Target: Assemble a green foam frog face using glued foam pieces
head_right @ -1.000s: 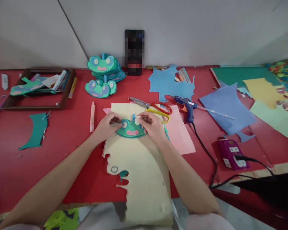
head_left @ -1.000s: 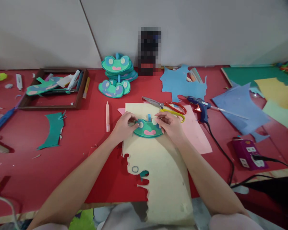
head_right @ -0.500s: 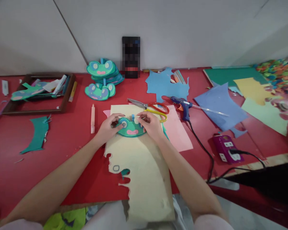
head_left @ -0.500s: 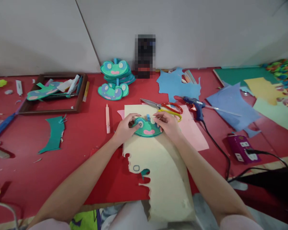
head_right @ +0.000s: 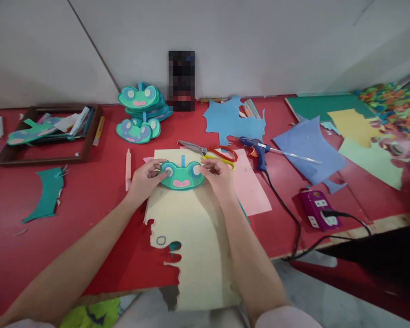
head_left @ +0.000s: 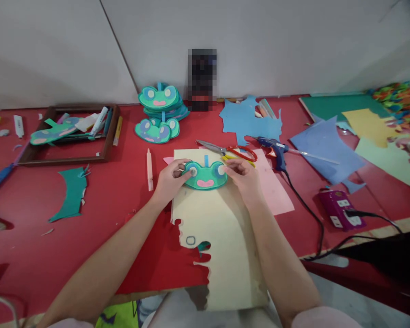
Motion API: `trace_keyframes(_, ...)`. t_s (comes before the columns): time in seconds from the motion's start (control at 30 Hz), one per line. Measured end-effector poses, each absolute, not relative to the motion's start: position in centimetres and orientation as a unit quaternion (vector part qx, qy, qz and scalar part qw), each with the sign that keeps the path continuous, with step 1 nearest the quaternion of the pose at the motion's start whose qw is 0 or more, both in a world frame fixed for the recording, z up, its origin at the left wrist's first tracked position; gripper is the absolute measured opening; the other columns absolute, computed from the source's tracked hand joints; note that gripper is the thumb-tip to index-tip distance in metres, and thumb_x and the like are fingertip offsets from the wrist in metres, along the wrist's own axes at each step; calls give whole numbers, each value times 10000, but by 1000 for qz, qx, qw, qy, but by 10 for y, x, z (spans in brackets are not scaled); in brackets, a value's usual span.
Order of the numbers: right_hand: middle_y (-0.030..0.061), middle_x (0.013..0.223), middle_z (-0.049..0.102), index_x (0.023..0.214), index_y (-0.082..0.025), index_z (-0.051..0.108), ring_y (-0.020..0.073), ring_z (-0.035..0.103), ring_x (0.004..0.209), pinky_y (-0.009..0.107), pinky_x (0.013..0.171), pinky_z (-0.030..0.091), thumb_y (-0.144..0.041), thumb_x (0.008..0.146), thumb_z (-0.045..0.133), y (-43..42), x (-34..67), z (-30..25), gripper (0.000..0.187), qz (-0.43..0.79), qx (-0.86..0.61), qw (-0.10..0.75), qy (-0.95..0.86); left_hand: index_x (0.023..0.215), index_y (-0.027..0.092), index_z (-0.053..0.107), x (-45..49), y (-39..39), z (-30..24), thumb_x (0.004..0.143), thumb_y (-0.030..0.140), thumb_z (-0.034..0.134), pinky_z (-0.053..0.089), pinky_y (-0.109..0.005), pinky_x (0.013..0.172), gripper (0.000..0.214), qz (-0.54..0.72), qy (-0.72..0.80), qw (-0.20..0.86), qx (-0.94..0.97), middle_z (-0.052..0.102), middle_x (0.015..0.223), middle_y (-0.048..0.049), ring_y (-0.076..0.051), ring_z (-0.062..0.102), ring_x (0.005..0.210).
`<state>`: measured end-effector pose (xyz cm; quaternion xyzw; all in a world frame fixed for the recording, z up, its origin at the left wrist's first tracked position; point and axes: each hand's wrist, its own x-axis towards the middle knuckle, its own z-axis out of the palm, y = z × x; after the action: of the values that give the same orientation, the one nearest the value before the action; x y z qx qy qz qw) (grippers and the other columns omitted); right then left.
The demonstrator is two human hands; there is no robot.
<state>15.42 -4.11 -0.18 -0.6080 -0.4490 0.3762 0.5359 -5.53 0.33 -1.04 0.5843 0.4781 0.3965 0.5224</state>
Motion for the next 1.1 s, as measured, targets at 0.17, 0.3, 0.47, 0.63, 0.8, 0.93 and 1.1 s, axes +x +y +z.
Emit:
trace_keyframes(0.17, 8, 717, 644, 850, -207, 642, 134, 573, 651, 261, 582, 415, -320, 686, 701, -40, 148, 1, 207, 366, -614, 526, -461, 996, 217, 596, -55, 4, -10, 688, 344, 689, 450, -210, 567, 346, 400, 477, 533, 574, 546, 836, 5, -85, 551, 651)
trace_keyframes(0.3, 13, 738, 651, 844, -206, 650, 129, 551, 629, 267, 585, 420, -316, 704, 683, -40, 143, 2, 181, 345, -618, 517, -481, 987, 216, 592, -54, 4, -12, 696, 326, 683, 445, -204, 554, 324, 400, 470, 531, 580, 543, 831, 5, -83, 546, 645)
trace_keyframes(0.47, 19, 749, 653, 868, -204, 649, 137, 555, 643, 277, 605, 425, -320, 712, 662, -41, 142, 1, 195, 325, -633, 503, -491, 980, 218, 578, -55, 3, -15, 695, 302, 681, 466, -212, 582, 314, 412, 457, 530, 583, 564, 856, -5, -101, 559, 706)
trace_keyframes(0.63, 17, 744, 643, 864, -207, 647, 134, 557, 633, 277, 592, 427, -331, 711, 648, -41, 142, 0, 197, 327, -635, 499, -490, 979, 216, 574, -56, 2, -14, 700, 316, 676, 474, -224, 606, 314, 412, 459, 519, 591, 570, 863, -9, -111, 563, 735)
trace_keyframes(0.8, 11, 719, 612, 869, -205, 644, 125, 527, 605, 267, 574, 426, -355, 720, 645, -41, 141, 0, 211, 311, -644, 493, -496, 984, 210, 563, -56, 2, -13, 706, 322, 666, 481, -228, 619, 317, 410, 455, 517, 598, 582, 885, -17, -115, 569, 751)
trace_keyframes(0.93, 32, 745, 600, 864, -197, 640, 130, 509, 619, 270, 585, 431, -453, 783, 561, -42, 142, -1, 279, 253, -665, 510, -483, 972, 205, 558, -57, 2, -12, 703, 310, 667, 487, -230, 639, 308, 415, 452, 513, 600, 589, 889, -20, -123, 573, 791)
trace_keyframes(1.1, -6, 603, 518, 908, -208, 629, 98, 406, 460, 236, 424, 308, -519, 859, 416, -42, 145, -5, 380, 323, -649, 527, -443, 985, 209, 564, -57, 3, -12, 703, 318, 671, 463, -210, 596, 321, 411, 461, 515, 595, 567, 849, -7, -105, 559, 733)
